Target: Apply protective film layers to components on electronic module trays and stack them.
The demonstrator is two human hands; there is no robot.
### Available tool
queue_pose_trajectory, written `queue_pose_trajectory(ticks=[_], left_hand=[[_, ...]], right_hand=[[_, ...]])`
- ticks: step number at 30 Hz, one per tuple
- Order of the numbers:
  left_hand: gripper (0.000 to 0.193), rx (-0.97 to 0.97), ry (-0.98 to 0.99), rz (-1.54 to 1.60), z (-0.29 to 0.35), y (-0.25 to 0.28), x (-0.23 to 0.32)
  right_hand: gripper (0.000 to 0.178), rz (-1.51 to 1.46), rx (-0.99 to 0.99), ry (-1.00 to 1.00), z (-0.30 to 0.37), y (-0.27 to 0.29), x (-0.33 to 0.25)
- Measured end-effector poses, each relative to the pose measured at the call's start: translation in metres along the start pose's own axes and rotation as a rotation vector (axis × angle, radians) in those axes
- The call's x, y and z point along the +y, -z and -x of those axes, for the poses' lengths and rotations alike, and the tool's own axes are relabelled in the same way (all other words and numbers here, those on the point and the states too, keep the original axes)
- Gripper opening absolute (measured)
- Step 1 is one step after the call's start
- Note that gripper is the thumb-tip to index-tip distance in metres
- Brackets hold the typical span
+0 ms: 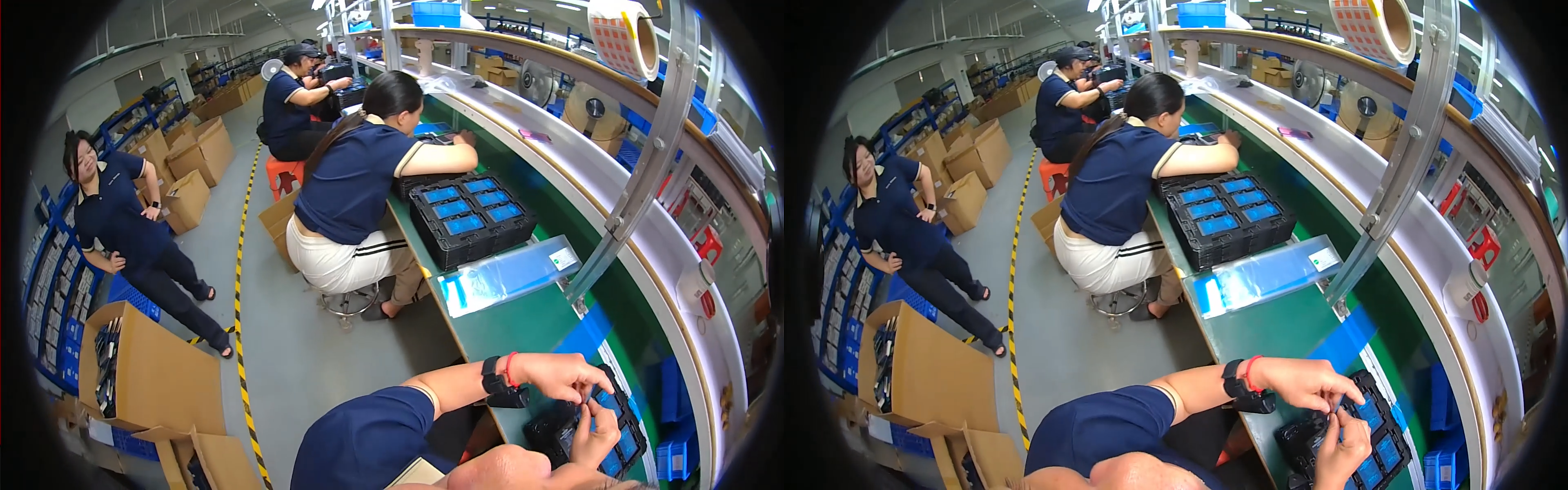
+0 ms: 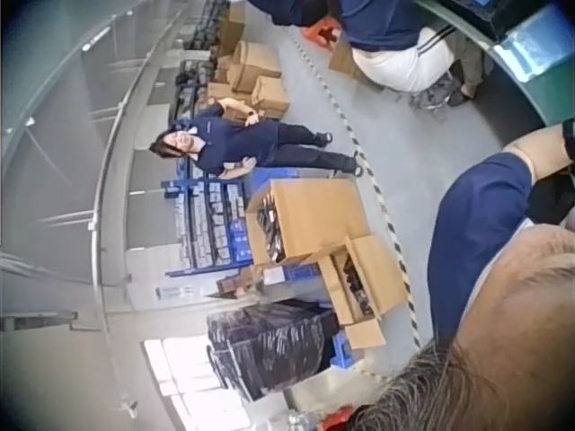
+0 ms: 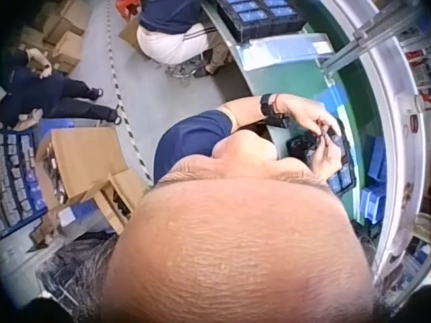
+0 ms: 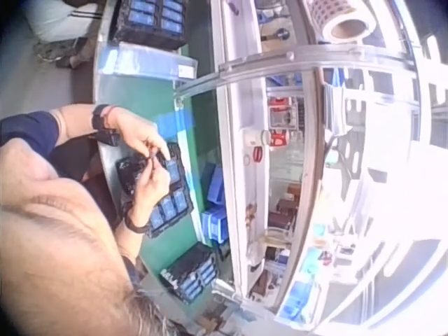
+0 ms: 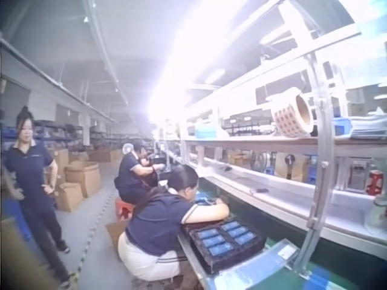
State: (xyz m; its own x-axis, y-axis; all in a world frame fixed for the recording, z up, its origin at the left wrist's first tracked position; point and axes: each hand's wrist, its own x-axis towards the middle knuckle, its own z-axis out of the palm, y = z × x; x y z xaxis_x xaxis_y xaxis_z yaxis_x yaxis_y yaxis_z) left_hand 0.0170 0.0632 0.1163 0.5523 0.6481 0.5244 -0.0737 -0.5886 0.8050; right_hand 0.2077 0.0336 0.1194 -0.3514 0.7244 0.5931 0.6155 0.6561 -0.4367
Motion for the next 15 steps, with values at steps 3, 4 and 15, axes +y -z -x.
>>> queue_pose_trajectory(ticks=[3, 4, 15], left_hand=[[0.054, 0.075, -0.027, -0.182, 0.016, -0.012, 0.026], [0.056, 0.011, 0.009, -0.271, 0.023, -0.012, 0.036], [0.027, 0.418, 0.278, -0.141, 0.079, -0.073, 0.056]], right_hand=[[0.005, -0.059, 0.005, 0.077, 0.007, -0.001, -0.007], [0.005, -0.091, 0.008, 0.082, 0.012, 0.0, -0.009], [0.008, -0.593, 0.278, -0.419, 0.067, 0.029, 0.043]])
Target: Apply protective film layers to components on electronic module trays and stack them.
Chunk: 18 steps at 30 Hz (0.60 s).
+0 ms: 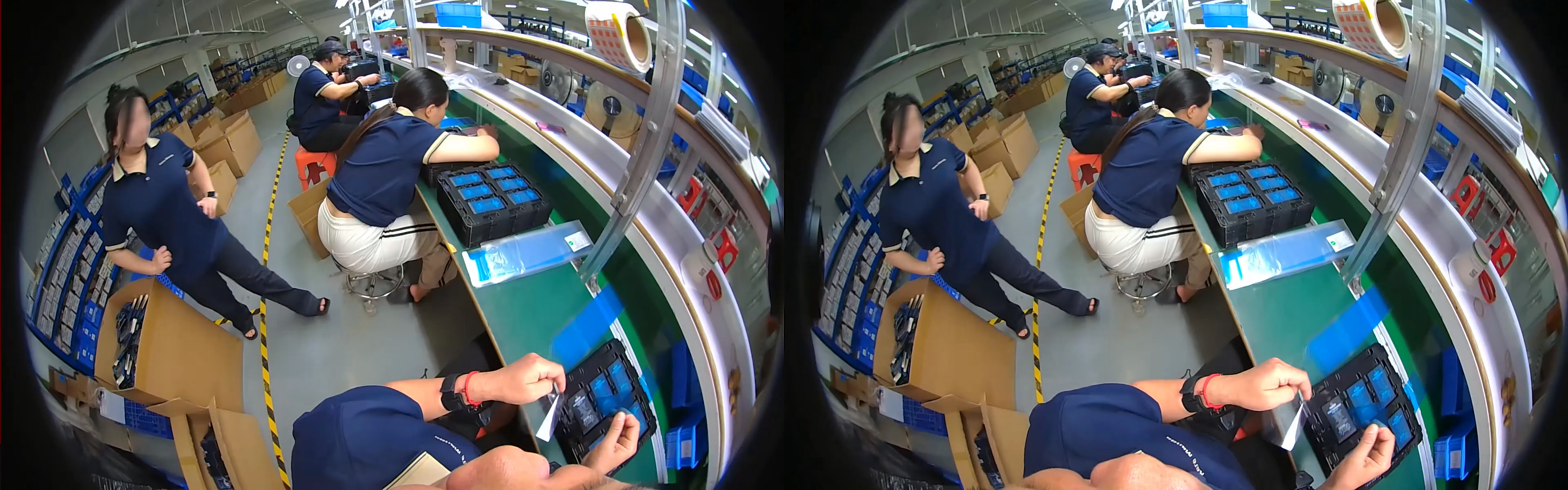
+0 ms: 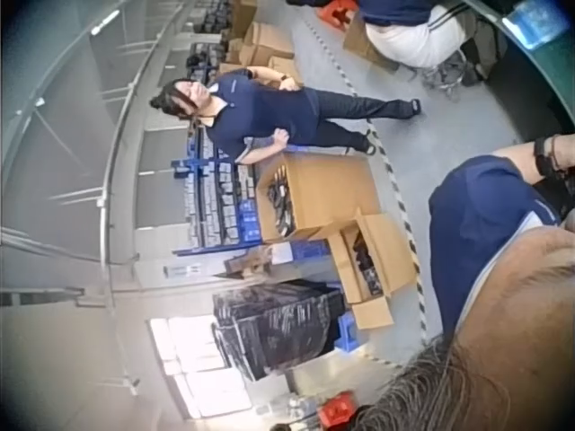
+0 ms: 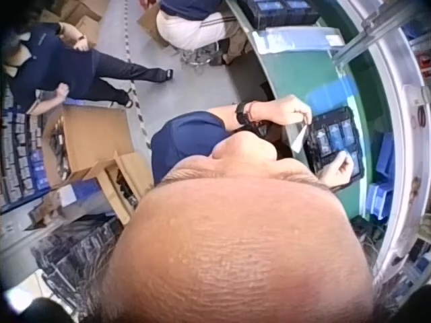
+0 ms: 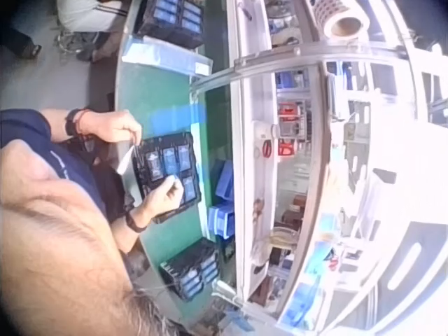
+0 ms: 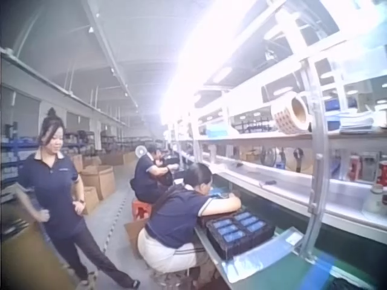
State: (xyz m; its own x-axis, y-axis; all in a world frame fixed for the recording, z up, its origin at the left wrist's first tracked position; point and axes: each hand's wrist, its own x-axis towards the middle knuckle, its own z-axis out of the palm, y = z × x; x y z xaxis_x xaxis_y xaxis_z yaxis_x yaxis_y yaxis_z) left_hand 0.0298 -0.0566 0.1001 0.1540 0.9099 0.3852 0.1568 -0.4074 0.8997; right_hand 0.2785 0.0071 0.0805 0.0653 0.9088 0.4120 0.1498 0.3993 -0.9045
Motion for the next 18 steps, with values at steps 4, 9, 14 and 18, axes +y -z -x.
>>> queue_pose_trajectory(ticks=[4, 9, 14, 18], left_hand=[[0.018, -0.23, 0.056, -0.067, 0.006, -0.03, -0.007], [0.038, -0.231, 0.111, 0.275, 0.013, -0.059, -0.005], [0.039, -0.233, 0.308, 0.772, 0.016, -0.062, -0.001], [0.02, -0.039, 0.36, 0.583, 0.023, -0.058, -0.012]], right_hand=[[0.011, 0.178, 0.064, 0.058, 0.016, 0.011, -0.02], [0.008, 0.524, -0.102, 0.391, 0.046, -0.005, -0.055], [0.021, 0.644, -0.215, 0.728, 0.062, -0.021, -0.045], [0.026, 0.555, -0.419, 0.663, 0.062, -0.019, -0.057]])
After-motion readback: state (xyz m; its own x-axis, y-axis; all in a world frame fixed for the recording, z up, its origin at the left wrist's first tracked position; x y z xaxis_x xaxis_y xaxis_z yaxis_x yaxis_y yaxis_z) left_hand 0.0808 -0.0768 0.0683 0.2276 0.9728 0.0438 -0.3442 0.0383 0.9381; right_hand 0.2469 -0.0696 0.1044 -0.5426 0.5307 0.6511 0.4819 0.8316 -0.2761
